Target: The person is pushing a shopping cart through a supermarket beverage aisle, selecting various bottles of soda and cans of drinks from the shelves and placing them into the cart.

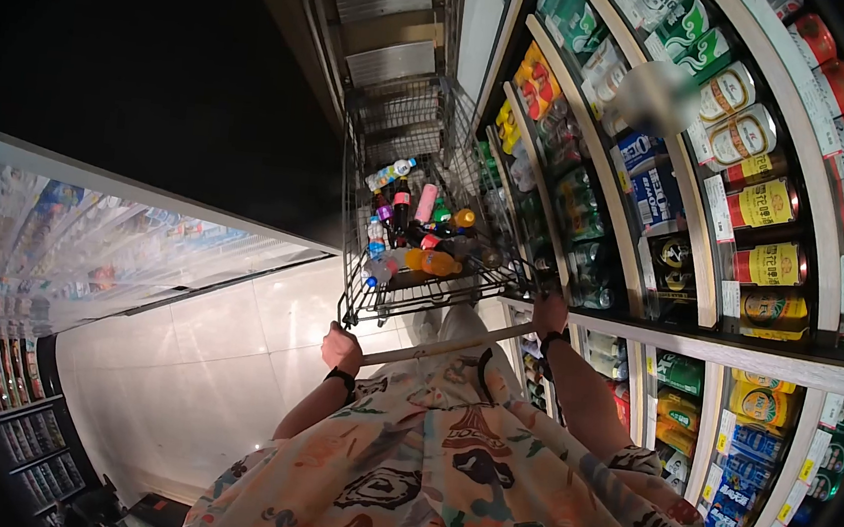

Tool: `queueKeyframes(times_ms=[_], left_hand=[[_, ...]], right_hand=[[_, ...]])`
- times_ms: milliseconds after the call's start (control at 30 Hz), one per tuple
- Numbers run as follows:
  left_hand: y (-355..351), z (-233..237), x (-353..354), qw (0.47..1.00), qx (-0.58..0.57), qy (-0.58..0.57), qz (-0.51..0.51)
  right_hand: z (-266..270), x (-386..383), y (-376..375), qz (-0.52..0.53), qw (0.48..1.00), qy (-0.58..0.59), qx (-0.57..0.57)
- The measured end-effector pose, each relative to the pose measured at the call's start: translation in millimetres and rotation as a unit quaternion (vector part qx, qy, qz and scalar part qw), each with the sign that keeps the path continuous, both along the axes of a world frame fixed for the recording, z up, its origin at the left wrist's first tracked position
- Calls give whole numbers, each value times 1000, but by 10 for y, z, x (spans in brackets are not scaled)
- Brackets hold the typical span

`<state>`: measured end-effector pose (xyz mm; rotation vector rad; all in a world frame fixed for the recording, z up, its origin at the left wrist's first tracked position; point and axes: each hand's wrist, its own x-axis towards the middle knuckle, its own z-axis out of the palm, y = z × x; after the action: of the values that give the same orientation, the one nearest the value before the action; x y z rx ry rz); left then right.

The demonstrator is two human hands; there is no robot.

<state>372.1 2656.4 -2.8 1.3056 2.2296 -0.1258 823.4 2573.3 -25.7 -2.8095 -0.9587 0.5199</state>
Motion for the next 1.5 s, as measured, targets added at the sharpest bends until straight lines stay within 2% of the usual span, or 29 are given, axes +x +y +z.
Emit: queueKeyframes(times_ms=[167, 267, 533, 833, 1200, 1367, 1500], left_hand=[[-104, -207, 94, 1000, 27, 15, -7], [-41, -43, 176, 1000, -15, 7, -6], [6, -52, 32, 1000, 5, 13, -13], [-49, -67, -31, 999, 30, 22, -32], [-168, -155, -22, 996, 67, 24, -54], [-195, -214, 3, 994, 68, 35, -72], [-188, -168, 102, 996, 69, 14, -59]], right_hand=[[62, 137, -17, 9, 1000, -12, 13], [104, 152, 0, 5, 999, -16, 36], [87, -7, 64, -28, 998, 26, 47], [183, -90, 19, -44, 999, 27, -2], [-28, 23, -98, -6, 1000, -12, 10], [-52, 77, -122, -19, 1000, 14, 4], [176, 111, -17, -17, 1000, 17, -2]])
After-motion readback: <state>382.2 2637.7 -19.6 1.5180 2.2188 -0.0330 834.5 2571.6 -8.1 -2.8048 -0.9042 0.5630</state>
